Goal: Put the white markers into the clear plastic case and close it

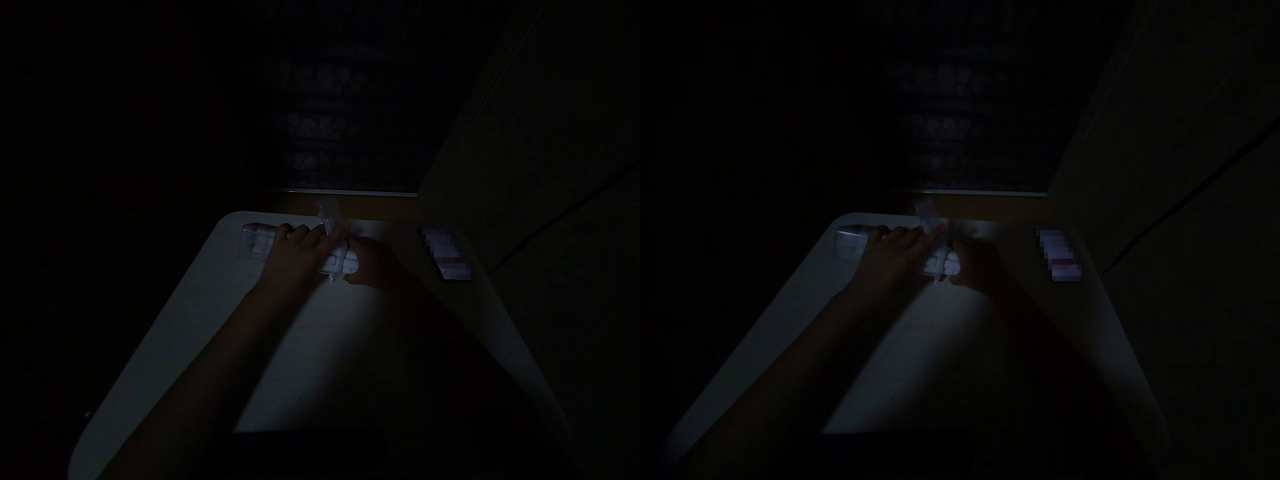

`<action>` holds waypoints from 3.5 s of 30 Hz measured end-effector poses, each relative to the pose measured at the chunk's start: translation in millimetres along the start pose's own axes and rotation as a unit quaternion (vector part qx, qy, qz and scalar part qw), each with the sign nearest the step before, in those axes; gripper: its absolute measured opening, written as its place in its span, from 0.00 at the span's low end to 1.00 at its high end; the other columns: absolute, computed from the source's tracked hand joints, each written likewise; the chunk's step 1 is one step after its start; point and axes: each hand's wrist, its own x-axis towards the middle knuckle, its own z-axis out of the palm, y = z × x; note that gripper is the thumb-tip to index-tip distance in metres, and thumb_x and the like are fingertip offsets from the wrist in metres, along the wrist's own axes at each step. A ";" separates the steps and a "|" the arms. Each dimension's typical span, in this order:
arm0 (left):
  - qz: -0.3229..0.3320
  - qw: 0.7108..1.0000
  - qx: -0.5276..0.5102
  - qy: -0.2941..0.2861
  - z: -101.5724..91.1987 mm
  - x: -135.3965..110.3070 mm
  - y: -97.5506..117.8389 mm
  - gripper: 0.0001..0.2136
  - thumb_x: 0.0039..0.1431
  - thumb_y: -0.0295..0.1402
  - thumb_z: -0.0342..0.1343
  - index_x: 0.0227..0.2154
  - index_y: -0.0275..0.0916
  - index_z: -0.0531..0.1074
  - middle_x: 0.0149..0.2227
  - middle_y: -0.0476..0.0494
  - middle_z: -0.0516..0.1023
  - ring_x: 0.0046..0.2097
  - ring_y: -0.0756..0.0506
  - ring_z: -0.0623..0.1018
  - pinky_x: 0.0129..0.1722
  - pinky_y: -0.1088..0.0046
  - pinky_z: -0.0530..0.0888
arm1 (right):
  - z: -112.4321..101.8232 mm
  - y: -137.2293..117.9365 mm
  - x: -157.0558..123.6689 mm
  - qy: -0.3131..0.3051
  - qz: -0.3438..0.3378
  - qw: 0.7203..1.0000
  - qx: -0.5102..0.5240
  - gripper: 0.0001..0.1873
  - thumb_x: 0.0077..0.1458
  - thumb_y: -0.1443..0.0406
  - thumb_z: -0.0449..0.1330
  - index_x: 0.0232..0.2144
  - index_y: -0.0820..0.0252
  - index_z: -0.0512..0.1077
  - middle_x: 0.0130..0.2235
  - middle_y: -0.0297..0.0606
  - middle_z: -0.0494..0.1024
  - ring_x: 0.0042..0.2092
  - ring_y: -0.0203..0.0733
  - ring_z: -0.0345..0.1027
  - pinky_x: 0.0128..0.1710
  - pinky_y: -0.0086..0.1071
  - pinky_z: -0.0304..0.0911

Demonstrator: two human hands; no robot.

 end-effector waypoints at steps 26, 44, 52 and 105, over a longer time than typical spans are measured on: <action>-0.030 0.999 -0.010 -0.023 -4.3 -8.1 -15.5 0.34 0.56 0.31 0.53 0.66 0.42 0.50 0.54 0.33 0.73 0.50 0.33 0.72 0.47 0.52 0.62 | 1.8 4.8 -1.7 0.005 -0.030 1.000 0.003 0.27 0.45 0.64 0.61 0.50 0.63 0.68 0.46 0.45 0.78 0.44 0.48 0.72 0.42 0.36 0.66; -0.022 0.999 0.016 -0.026 -5.8 -9.4 -12.8 0.34 0.56 0.26 0.49 0.66 0.45 0.49 0.53 0.34 0.73 0.48 0.34 0.73 0.46 0.52 0.64 | 6.9 -7.7 -0.9 0.011 -0.054 0.998 -0.025 0.25 0.47 0.61 0.62 0.48 0.64 0.68 0.49 0.47 0.75 0.50 0.52 0.67 0.51 0.42 0.58; -0.021 0.999 0.015 -0.029 -5.5 -9.4 -13.2 0.33 0.57 0.26 0.48 0.66 0.45 0.50 0.53 0.34 0.73 0.48 0.34 0.73 0.46 0.53 0.63 | 9.4 -13.4 2.3 0.009 -0.055 0.998 -0.018 0.17 0.55 0.60 0.56 0.45 0.61 0.70 0.45 0.44 0.77 0.46 0.50 0.70 0.46 0.41 0.60; -0.142 0.983 0.042 -0.112 -29.1 -36.6 -48.9 0.32 0.58 0.27 0.47 0.66 0.40 0.49 0.60 0.32 0.66 0.57 0.29 0.65 0.55 0.40 0.55 | 30.6 13.5 -9.5 -0.038 -0.115 0.992 -0.033 0.39 0.55 0.53 0.59 0.66 0.42 0.49 0.62 0.44 0.62 0.61 0.56 0.55 0.56 0.49 0.50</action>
